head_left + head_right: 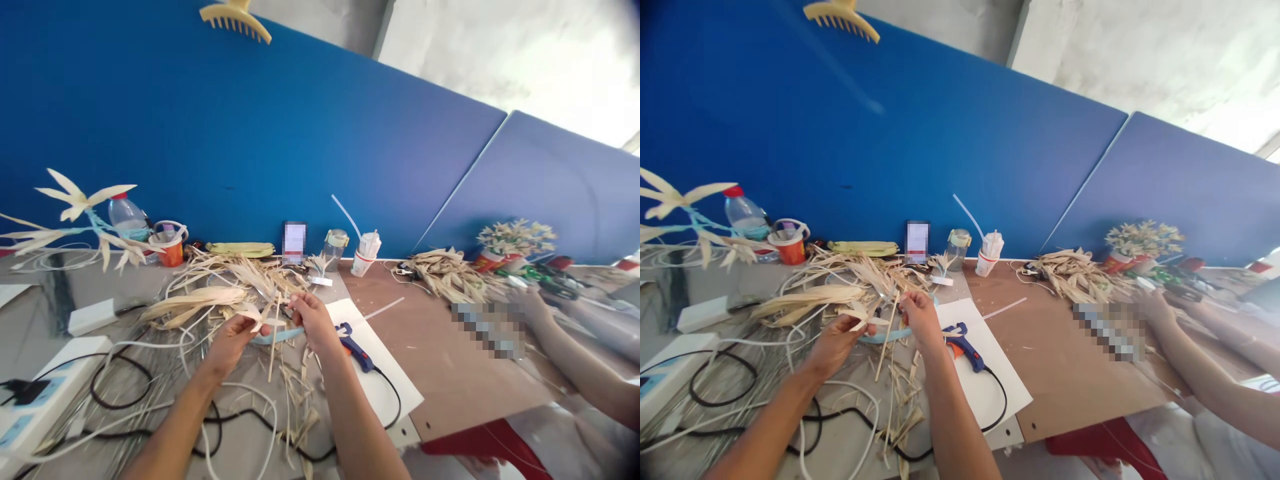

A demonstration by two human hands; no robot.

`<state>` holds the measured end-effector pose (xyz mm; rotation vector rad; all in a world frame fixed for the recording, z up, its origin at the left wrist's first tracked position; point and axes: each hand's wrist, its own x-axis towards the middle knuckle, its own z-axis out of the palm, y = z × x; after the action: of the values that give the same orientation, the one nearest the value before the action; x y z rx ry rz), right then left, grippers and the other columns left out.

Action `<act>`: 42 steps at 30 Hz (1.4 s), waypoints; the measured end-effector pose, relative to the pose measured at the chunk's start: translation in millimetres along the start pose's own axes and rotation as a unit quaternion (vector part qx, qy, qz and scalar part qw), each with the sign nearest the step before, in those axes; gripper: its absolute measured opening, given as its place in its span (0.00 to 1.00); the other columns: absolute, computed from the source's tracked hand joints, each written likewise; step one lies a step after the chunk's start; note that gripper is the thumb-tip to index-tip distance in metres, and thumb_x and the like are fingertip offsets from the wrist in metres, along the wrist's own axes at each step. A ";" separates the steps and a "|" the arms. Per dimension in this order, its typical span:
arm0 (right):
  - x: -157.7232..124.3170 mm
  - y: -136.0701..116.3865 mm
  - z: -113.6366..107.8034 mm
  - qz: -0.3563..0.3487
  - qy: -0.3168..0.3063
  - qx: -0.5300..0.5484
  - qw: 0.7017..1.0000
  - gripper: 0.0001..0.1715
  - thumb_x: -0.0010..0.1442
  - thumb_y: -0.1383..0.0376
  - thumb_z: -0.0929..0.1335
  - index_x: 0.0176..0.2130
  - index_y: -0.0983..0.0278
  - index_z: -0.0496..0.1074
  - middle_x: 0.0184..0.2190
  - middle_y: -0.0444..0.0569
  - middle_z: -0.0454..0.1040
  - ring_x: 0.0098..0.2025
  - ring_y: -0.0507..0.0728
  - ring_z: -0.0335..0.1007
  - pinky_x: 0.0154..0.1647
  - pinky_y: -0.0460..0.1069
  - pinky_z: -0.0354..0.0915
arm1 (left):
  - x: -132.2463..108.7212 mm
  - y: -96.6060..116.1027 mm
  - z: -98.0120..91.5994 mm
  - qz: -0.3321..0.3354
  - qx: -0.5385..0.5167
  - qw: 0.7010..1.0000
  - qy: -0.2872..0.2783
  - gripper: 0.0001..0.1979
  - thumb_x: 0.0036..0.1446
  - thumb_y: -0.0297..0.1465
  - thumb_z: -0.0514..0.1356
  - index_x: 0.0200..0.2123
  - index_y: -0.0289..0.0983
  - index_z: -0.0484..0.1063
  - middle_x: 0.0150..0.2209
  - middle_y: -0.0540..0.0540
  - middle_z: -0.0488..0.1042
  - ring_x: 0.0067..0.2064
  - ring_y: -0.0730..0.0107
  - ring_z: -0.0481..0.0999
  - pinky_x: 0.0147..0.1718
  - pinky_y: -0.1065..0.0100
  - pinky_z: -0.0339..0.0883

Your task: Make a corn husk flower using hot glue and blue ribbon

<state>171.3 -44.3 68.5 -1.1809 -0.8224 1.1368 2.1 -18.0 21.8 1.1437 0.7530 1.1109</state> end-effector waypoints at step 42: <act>48.5 18.9 16.9 0.028 -0.012 -0.667 0.745 0.21 0.58 0.56 0.64 0.39 0.68 0.77 0.41 0.65 0.77 0.44 0.65 0.74 0.39 0.52 0.66 | 2.6 6.5 -16.5 0.020 -0.184 0.983 -0.007 0.06 0.45 0.29 0.69 0.27 0.35 0.77 0.25 0.48 0.75 0.31 0.72 0.73 0.34 0.71 0.69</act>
<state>163.8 6.8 50.5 -2.3450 -1.7372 0.4518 -13.8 -10.1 23.6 0.8537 0.4875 1.2166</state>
